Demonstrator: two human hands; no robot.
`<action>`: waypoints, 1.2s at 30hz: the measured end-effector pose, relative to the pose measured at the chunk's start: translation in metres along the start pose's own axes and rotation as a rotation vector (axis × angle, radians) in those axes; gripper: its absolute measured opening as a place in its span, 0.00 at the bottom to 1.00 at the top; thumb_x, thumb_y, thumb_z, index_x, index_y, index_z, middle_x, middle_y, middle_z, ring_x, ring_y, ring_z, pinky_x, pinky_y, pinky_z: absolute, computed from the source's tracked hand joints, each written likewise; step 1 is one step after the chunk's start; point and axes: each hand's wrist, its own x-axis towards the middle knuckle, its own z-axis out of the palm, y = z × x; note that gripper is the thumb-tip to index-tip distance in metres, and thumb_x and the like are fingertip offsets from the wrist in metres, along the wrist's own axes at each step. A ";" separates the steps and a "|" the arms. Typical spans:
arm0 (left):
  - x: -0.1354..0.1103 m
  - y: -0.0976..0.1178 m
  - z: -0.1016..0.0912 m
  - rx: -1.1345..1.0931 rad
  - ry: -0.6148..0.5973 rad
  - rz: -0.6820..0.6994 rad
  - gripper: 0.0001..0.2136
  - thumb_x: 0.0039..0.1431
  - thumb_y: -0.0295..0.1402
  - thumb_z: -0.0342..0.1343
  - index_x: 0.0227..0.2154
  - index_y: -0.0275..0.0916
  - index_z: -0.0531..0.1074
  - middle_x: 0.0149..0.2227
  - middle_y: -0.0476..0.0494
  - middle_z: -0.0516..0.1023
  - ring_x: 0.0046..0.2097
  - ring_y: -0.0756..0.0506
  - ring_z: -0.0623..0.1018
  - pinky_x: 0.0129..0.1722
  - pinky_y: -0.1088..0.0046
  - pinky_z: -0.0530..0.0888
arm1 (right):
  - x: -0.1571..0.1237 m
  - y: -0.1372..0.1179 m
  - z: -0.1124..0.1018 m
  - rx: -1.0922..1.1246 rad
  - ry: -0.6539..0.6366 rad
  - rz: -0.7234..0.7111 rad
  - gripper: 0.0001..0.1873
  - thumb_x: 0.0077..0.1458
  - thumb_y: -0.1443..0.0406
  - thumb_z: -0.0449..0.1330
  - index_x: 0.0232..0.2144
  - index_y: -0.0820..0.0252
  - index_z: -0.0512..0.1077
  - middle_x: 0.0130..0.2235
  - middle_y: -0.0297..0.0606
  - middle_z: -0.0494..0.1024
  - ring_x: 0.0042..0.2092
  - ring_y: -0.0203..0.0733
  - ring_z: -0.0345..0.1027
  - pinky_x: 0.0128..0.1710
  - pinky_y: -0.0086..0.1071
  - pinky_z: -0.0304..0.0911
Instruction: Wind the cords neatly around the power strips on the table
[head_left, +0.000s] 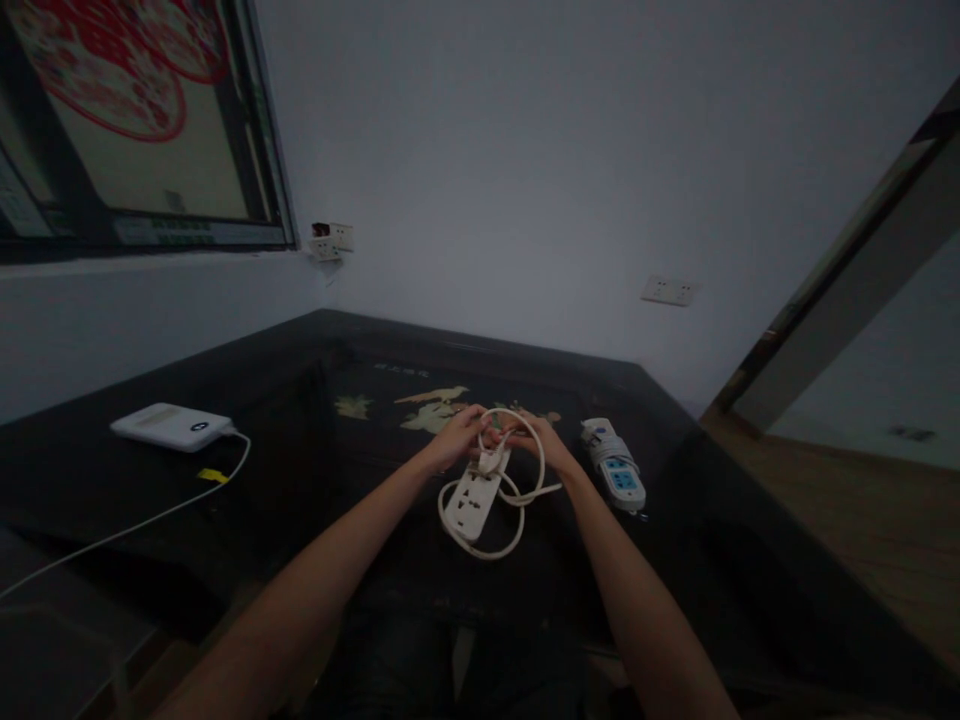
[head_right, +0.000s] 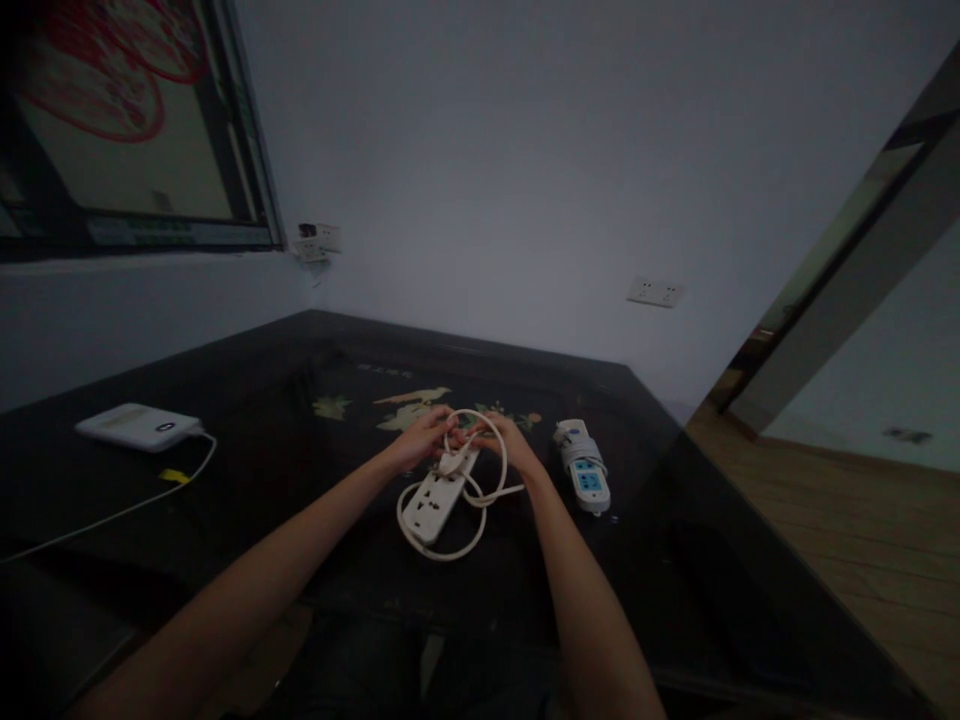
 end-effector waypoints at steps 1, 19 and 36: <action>0.000 0.001 -0.001 0.027 -0.007 0.009 0.15 0.55 0.45 0.57 0.34 0.40 0.61 0.31 0.46 0.76 0.29 0.48 0.78 0.24 0.77 0.73 | -0.001 -0.001 -0.002 -0.008 0.018 0.008 0.11 0.45 0.56 0.66 0.27 0.58 0.78 0.38 0.40 0.78 0.44 0.47 0.70 0.50 0.41 0.61; 0.000 -0.003 -0.003 0.529 0.052 0.282 0.13 0.59 0.35 0.52 0.44 0.37 0.72 0.43 0.40 0.77 0.45 0.43 0.76 0.42 0.69 0.71 | -0.058 -0.011 -0.061 -0.123 0.604 0.382 0.15 0.42 0.55 0.62 0.26 0.62 0.71 0.16 0.30 0.68 0.17 0.32 0.56 0.18 0.27 0.49; -0.014 -0.015 0.008 0.719 -0.227 0.150 0.35 0.42 0.36 0.65 0.56 0.42 0.64 0.60 0.40 0.66 0.60 0.38 0.65 0.60 0.63 0.59 | -0.052 0.004 -0.012 -0.296 0.466 0.381 0.09 0.42 0.60 0.62 0.24 0.57 0.66 0.26 0.31 0.71 0.31 0.39 0.65 0.32 0.30 0.57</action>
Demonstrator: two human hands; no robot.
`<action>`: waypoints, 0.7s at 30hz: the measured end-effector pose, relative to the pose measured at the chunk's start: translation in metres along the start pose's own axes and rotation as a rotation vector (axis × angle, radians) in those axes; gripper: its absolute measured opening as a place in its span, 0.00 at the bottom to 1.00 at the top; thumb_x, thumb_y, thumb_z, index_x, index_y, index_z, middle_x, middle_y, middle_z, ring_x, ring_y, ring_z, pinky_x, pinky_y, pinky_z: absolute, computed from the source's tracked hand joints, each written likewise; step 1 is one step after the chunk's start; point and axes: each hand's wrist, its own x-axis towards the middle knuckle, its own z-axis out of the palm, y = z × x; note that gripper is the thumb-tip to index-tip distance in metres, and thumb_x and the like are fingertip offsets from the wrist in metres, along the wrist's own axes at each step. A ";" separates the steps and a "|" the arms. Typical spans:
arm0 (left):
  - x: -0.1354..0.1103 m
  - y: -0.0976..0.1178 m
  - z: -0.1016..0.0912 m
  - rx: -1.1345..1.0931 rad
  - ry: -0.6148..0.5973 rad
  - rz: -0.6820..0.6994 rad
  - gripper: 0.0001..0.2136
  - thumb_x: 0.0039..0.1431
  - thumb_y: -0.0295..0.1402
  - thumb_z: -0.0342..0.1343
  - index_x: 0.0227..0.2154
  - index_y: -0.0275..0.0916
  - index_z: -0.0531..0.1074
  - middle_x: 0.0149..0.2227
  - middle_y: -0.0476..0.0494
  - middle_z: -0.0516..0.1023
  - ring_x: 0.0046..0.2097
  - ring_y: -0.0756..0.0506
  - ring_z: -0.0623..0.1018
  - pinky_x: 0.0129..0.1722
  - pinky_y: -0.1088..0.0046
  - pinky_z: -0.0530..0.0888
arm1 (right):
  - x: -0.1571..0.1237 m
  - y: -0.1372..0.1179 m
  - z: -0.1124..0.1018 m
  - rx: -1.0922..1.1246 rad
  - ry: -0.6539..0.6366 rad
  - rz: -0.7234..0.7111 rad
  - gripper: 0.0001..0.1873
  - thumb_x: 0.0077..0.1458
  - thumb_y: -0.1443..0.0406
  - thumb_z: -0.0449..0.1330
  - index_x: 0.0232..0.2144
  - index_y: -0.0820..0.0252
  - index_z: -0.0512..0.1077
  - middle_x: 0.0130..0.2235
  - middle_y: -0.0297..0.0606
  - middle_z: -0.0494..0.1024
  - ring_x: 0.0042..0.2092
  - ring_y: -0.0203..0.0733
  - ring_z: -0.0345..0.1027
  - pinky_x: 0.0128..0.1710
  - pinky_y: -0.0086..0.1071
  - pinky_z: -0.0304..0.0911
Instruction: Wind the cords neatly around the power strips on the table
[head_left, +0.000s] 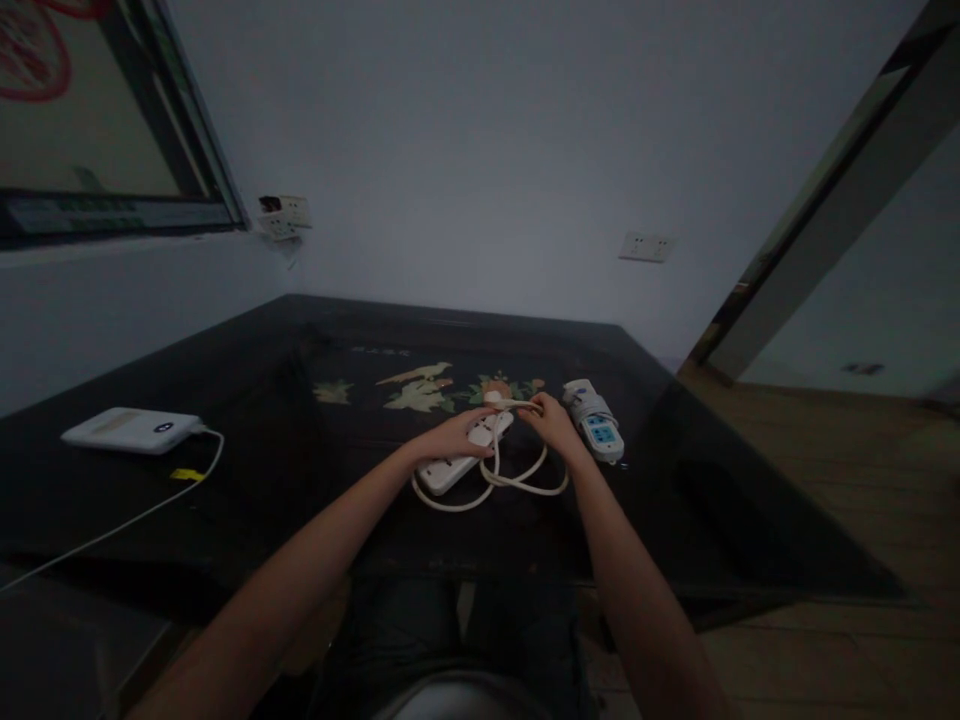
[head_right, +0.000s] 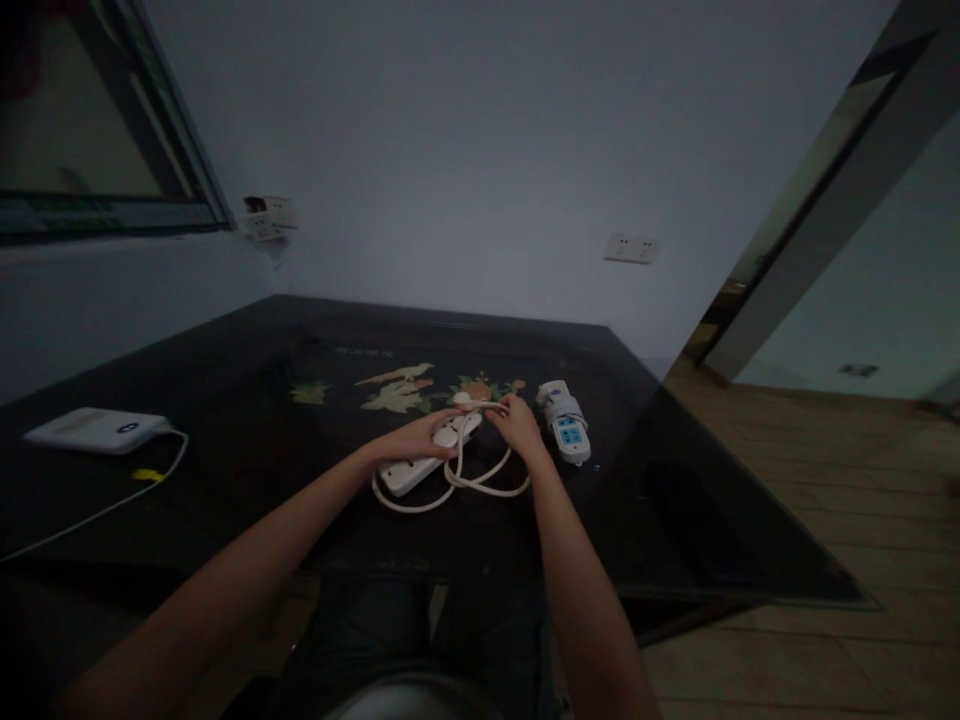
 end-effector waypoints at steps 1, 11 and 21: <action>0.000 0.000 0.001 -0.003 -0.010 -0.011 0.36 0.41 0.35 0.66 0.57 0.42 0.64 0.60 0.40 0.66 0.60 0.38 0.66 0.60 0.63 0.59 | 0.000 0.000 0.002 -0.025 -0.004 0.000 0.08 0.42 0.61 0.61 0.25 0.57 0.66 0.27 0.31 0.72 0.31 0.39 0.65 0.32 0.30 0.57; -0.019 0.003 -0.006 -0.067 0.248 -0.231 0.36 0.45 0.32 0.61 0.60 0.40 0.58 0.58 0.37 0.67 0.57 0.36 0.69 0.57 0.59 0.63 | -0.001 0.010 -0.005 -0.307 -0.018 0.168 0.07 0.57 0.64 0.57 0.38 0.59 0.70 0.37 0.37 0.75 0.38 0.41 0.70 0.37 0.35 0.65; -0.022 0.014 -0.009 -0.263 0.410 -0.320 0.37 0.47 0.28 0.59 0.62 0.38 0.52 0.54 0.35 0.71 0.49 0.40 0.75 0.49 0.63 0.70 | -0.003 0.009 -0.002 -0.346 -0.051 0.163 0.07 0.59 0.64 0.57 0.37 0.61 0.73 0.41 0.41 0.76 0.44 0.43 0.70 0.45 0.39 0.64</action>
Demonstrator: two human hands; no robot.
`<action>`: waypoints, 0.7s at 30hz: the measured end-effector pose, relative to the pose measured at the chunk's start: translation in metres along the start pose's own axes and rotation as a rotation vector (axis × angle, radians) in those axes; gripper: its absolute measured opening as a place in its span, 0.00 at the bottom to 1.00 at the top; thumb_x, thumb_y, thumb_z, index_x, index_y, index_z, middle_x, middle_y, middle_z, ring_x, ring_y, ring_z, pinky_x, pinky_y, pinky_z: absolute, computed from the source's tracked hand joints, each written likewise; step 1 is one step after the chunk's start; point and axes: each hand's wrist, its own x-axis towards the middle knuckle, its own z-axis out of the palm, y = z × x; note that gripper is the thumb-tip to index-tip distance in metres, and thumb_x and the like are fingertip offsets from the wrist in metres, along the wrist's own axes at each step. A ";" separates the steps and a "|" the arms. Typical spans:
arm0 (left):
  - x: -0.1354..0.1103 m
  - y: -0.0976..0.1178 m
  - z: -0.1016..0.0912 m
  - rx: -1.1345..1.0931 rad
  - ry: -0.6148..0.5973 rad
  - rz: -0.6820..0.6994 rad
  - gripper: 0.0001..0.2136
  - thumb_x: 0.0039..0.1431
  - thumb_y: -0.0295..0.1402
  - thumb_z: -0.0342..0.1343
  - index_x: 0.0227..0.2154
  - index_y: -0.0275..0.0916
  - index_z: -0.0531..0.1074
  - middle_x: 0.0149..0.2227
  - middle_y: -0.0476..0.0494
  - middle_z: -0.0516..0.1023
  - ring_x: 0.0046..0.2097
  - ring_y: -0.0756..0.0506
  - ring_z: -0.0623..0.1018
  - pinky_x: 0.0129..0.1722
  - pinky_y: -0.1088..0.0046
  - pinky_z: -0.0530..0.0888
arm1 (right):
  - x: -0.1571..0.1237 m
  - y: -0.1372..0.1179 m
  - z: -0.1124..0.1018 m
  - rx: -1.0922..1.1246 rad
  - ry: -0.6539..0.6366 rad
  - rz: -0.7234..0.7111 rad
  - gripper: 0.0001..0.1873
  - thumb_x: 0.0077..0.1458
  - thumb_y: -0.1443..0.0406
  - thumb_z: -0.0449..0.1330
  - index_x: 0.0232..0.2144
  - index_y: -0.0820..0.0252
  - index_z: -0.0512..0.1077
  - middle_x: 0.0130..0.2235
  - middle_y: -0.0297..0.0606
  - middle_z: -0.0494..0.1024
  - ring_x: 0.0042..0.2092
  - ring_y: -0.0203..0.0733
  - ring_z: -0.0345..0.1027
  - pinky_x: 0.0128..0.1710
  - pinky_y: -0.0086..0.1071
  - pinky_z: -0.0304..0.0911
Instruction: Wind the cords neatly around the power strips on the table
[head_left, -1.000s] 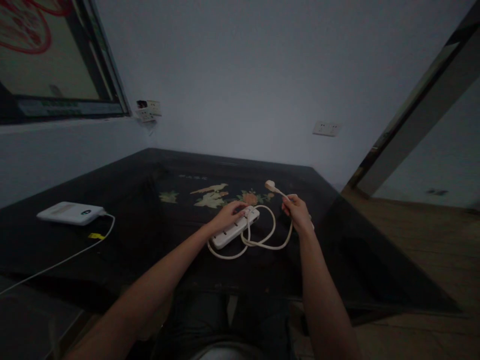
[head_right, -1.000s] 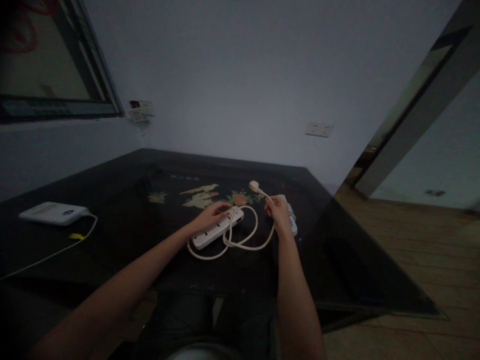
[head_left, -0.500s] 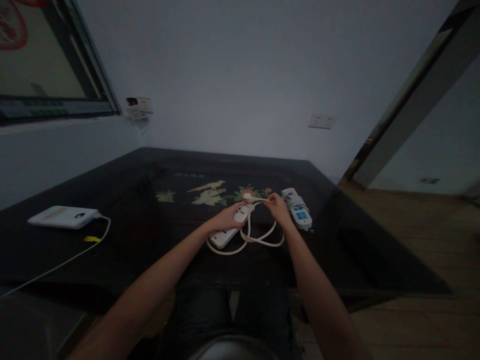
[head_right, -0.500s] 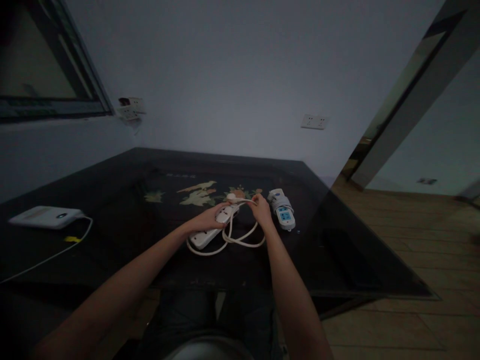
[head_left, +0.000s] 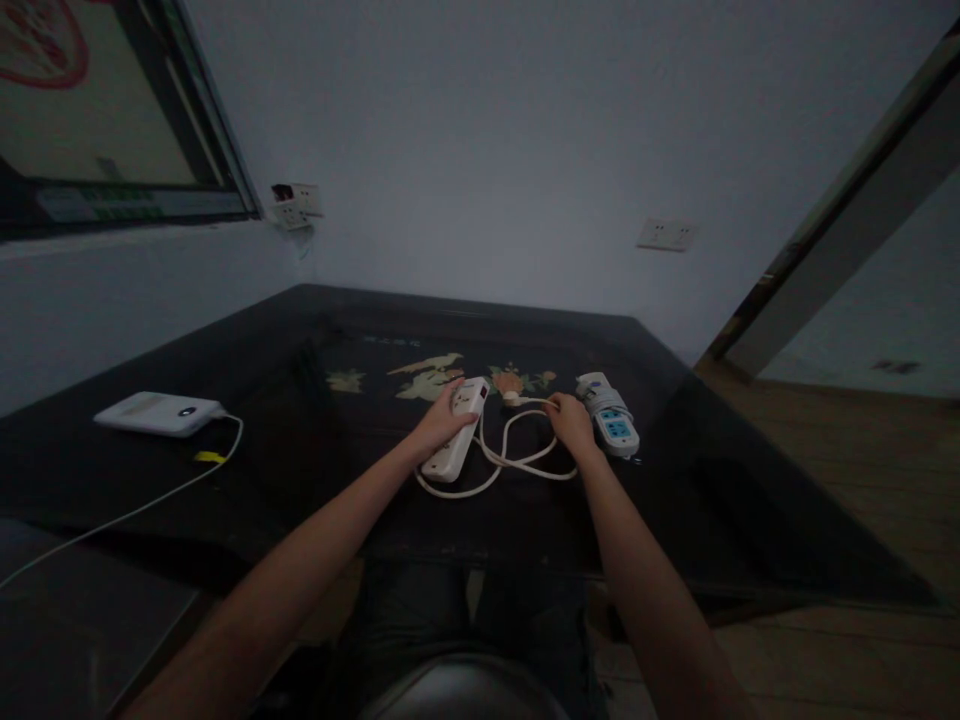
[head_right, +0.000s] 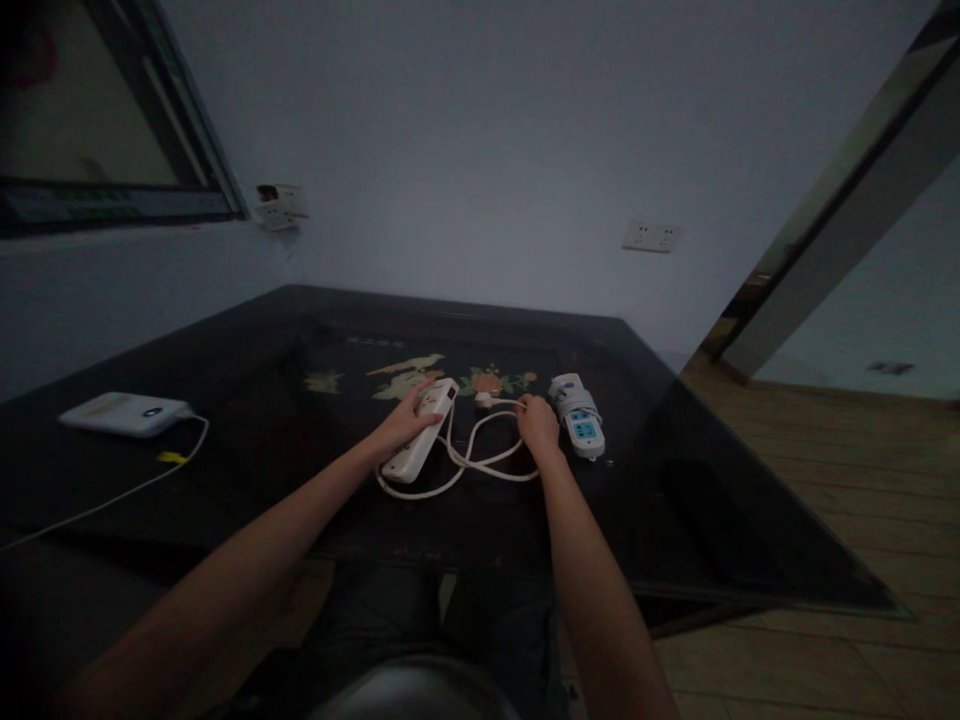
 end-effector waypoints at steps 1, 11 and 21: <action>-0.001 0.001 0.001 -0.020 -0.002 0.001 0.37 0.48 0.28 0.58 0.62 0.39 0.52 0.53 0.35 0.71 0.48 0.41 0.75 0.48 0.64 0.70 | 0.001 0.001 -0.003 0.028 0.011 -0.011 0.06 0.57 0.65 0.58 0.33 0.60 0.74 0.39 0.42 0.77 0.44 0.44 0.70 0.44 0.38 0.63; 0.002 -0.006 0.000 -0.072 -0.018 -0.013 0.34 0.48 0.29 0.59 0.60 0.40 0.56 0.50 0.37 0.73 0.45 0.42 0.76 0.44 0.65 0.72 | 0.009 0.013 -0.019 0.578 -0.057 -0.020 0.16 0.48 0.63 0.59 0.41 0.62 0.73 0.25 0.33 0.76 0.22 0.34 0.65 0.22 0.27 0.61; 0.000 -0.003 -0.002 -0.069 0.036 -0.035 0.34 0.50 0.29 0.59 0.60 0.41 0.55 0.52 0.37 0.71 0.45 0.41 0.75 0.44 0.65 0.72 | -0.002 -0.005 -0.037 0.925 -0.219 -0.069 0.23 0.59 0.48 0.46 0.45 0.55 0.68 0.51 0.44 0.76 0.46 0.42 0.74 0.40 0.35 0.71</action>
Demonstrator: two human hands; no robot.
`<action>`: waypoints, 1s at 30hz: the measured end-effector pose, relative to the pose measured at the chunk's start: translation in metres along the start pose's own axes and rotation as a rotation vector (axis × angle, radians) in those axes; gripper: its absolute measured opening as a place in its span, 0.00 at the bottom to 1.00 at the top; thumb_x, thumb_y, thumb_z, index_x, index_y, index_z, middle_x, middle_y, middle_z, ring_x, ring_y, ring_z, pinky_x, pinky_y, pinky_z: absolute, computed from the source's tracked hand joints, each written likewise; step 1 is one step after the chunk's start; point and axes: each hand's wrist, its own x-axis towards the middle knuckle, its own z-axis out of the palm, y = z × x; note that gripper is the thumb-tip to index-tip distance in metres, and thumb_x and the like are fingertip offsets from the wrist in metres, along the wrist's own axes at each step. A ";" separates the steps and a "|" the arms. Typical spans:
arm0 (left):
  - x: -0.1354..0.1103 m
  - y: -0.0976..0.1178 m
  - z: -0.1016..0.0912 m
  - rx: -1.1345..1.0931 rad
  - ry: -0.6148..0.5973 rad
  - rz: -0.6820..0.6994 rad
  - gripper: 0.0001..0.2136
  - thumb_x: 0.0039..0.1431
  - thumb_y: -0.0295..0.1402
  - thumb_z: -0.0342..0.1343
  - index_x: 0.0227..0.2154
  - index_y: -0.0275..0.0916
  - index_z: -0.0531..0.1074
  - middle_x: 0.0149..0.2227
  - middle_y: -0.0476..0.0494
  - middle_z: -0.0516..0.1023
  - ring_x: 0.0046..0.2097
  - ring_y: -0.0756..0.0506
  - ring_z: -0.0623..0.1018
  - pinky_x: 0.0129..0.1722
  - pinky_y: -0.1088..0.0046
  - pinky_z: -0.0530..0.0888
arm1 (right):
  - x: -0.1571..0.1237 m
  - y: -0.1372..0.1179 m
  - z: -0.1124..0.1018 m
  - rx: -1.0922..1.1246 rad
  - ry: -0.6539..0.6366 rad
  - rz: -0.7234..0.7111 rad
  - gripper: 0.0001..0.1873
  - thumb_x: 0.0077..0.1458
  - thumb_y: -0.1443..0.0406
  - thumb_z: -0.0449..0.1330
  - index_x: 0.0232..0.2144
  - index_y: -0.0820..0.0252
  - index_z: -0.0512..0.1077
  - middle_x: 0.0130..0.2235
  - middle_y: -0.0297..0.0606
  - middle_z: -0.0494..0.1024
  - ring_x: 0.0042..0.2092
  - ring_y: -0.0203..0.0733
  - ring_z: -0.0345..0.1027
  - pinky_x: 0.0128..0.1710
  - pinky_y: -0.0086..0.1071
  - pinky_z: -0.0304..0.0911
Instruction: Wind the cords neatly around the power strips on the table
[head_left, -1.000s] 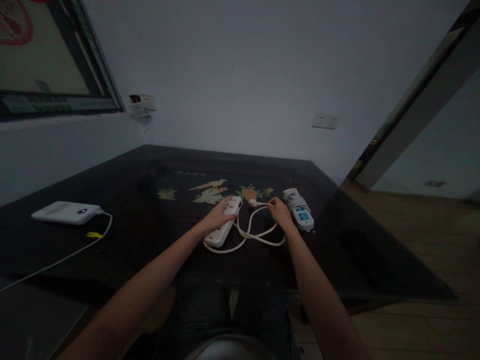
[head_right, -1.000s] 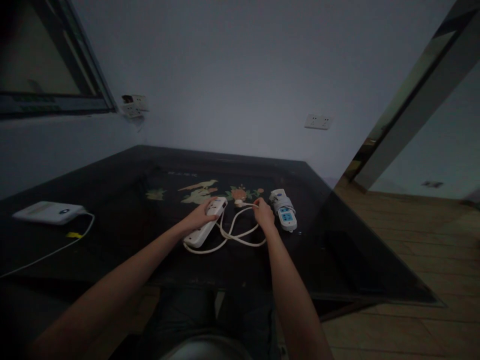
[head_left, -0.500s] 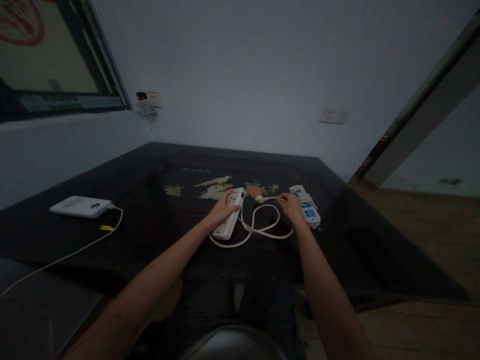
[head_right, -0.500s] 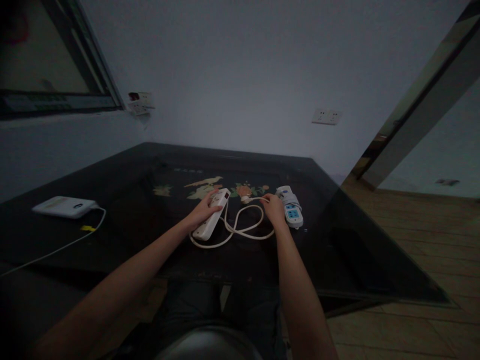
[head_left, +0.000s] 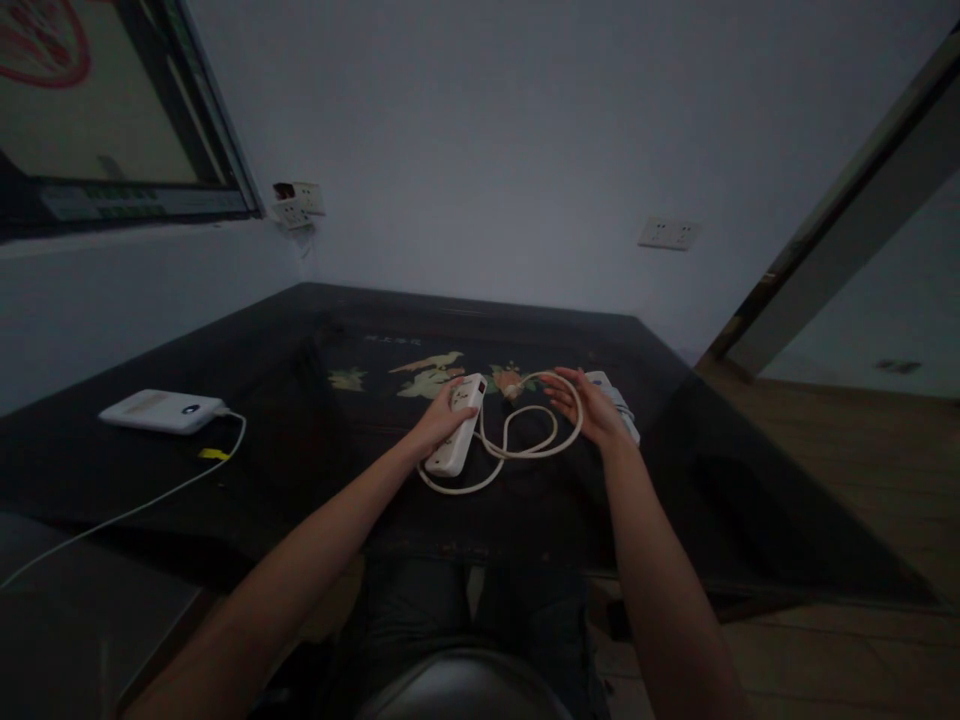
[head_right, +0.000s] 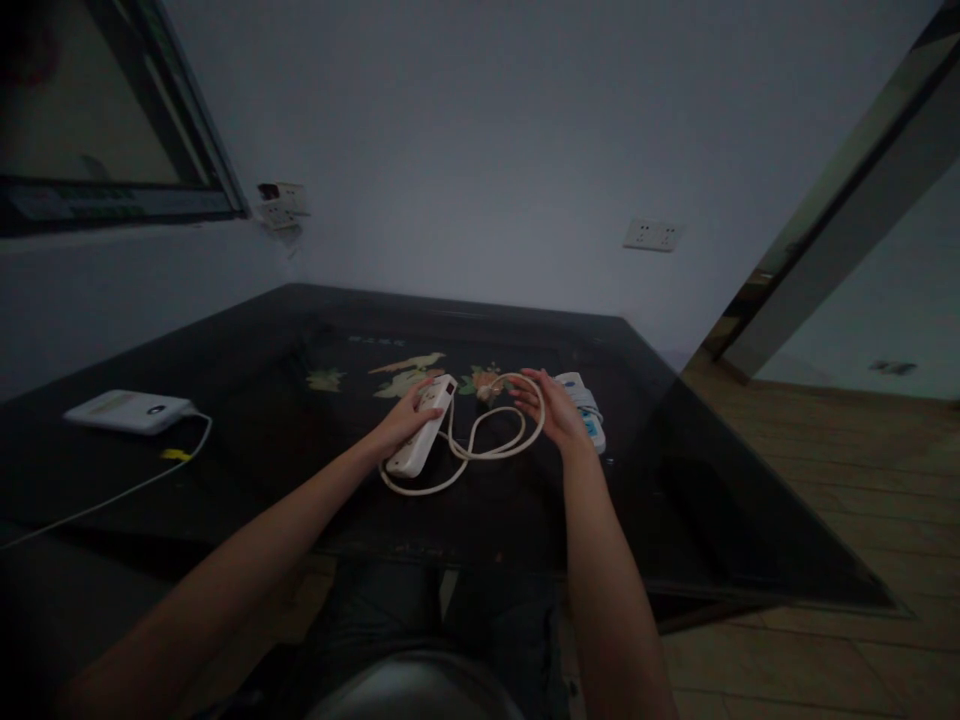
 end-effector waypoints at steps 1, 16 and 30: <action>0.000 0.000 0.000 -0.003 0.012 -0.002 0.34 0.50 0.29 0.58 0.60 0.40 0.55 0.52 0.37 0.71 0.46 0.41 0.75 0.45 0.65 0.72 | 0.001 0.001 0.002 -0.006 0.012 -0.008 0.23 0.59 0.48 0.46 0.45 0.55 0.68 0.51 0.44 0.76 0.46 0.42 0.74 0.41 0.36 0.71; 0.004 0.000 -0.004 -0.061 0.095 0.015 0.33 0.49 0.29 0.60 0.59 0.41 0.57 0.53 0.37 0.70 0.47 0.41 0.75 0.48 0.64 0.71 | -0.019 -0.013 0.046 -0.737 0.063 -0.417 0.13 0.60 0.58 0.51 0.36 0.58 0.72 0.41 0.45 0.75 0.48 0.48 0.65 0.51 0.40 0.56; 0.009 0.006 -0.020 -0.216 -0.025 -0.005 0.32 0.51 0.34 0.59 0.60 0.45 0.56 0.40 0.43 0.76 0.32 0.47 0.77 0.33 0.69 0.75 | -0.036 0.003 0.092 -1.079 -0.524 -0.355 0.18 0.49 0.67 0.65 0.43 0.57 0.67 0.35 0.35 0.76 0.39 0.42 0.69 0.40 0.33 0.55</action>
